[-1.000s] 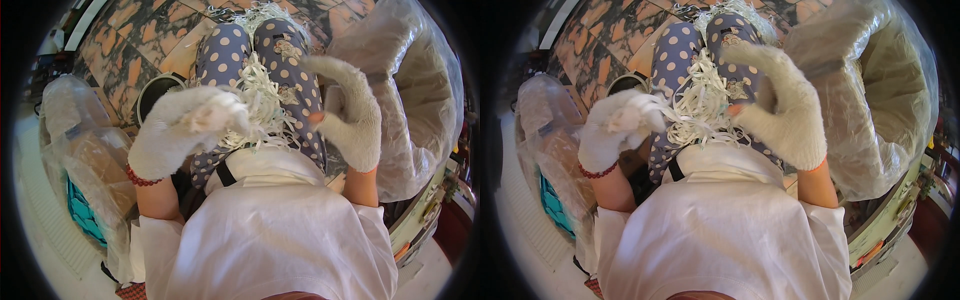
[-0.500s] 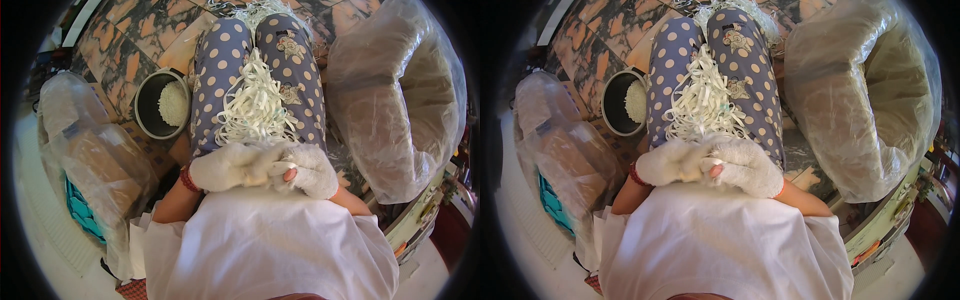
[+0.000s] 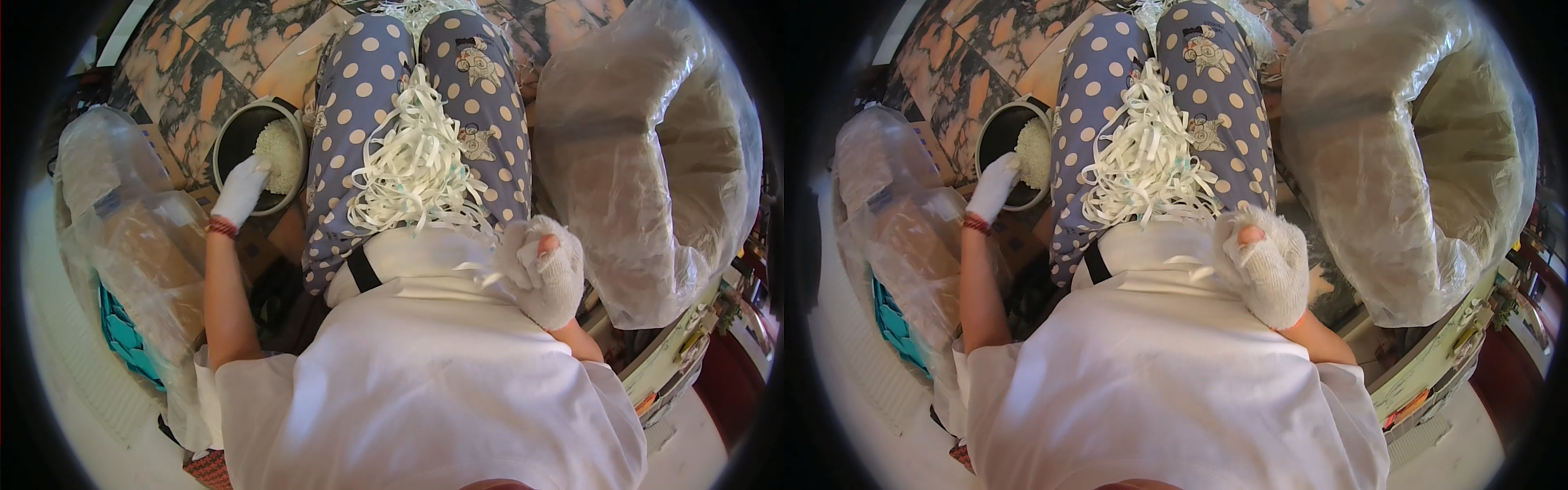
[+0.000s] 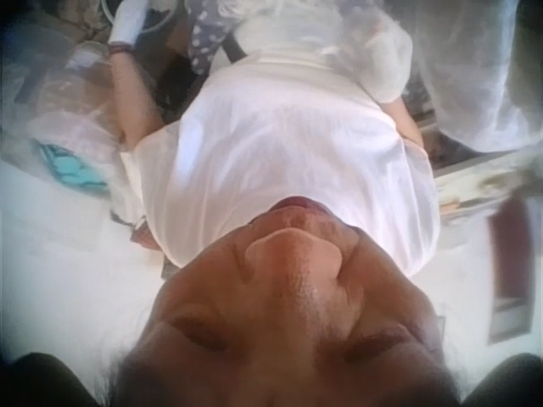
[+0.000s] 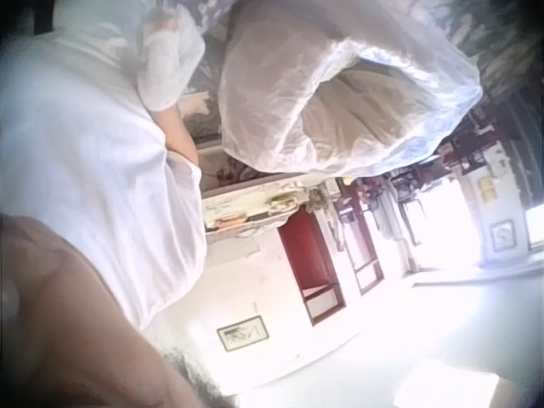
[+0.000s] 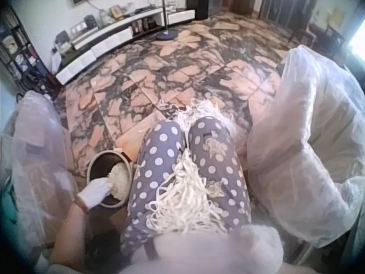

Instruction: The person repeatedly wraps and ties white plastic strips around small objects by hand.

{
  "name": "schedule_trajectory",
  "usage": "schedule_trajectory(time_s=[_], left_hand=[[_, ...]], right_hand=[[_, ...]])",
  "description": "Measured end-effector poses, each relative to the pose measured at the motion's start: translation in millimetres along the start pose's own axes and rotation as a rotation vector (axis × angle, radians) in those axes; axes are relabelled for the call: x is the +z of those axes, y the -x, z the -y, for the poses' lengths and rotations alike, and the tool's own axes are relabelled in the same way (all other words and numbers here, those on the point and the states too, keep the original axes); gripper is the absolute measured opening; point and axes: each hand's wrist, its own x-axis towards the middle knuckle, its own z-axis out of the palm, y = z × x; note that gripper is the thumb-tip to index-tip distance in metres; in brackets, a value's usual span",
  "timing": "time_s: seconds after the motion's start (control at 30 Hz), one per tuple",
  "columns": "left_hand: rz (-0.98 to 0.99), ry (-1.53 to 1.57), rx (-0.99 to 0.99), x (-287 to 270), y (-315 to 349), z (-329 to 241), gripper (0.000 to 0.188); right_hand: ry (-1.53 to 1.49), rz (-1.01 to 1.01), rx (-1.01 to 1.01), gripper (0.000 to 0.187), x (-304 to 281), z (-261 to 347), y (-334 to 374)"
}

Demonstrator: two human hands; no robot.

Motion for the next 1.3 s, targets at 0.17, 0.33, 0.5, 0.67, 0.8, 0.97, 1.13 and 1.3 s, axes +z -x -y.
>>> schedule_trajectory(time_s=[0.17, 0.33, 0.5, 0.67, 0.8, 0.97, 1.13, 1.3], left_hand=[[-0.157, -0.625, -0.105, 24, -2, 7, 0.046], [-0.374, -0.105, 0.245, 19, 54, -105, 0.046], [0.404, 0.13, 0.76, 89, 91, -206, 0.06], [0.541, 0.134, 0.844, 122, 80, -226, 0.012], [0.487, 0.169, 0.758, 112, 85, -219, 0.01], [0.537, 0.165, 0.798, 110, 81, -219, 0.009], [0.702, 0.364, 0.687, 116, 83, -197, 0.01], [0.519, 0.099, 0.804, 96, 81, -176, 0.007]], right_hand=[[0.378, 0.069, -0.151, 0.046, -3, 12, -13], [0.358, 0.169, -0.145, 0.048, 11, 22, -21], [0.407, 0.296, -0.251, 0.044, 16, 27, -21], [0.054, 0.194, -0.319, 0.027, 10, 41, -21], [0.928, 0.223, -0.401, 0.03, 13, 36, -35], [0.592, 0.198, -0.346, 0.007, -3, 26, -38], [-0.403, 0.098, 0.003, 0.014, -32, 32, -26], [-0.729, -0.061, -0.425, 0.024, -103, 98, -28]])
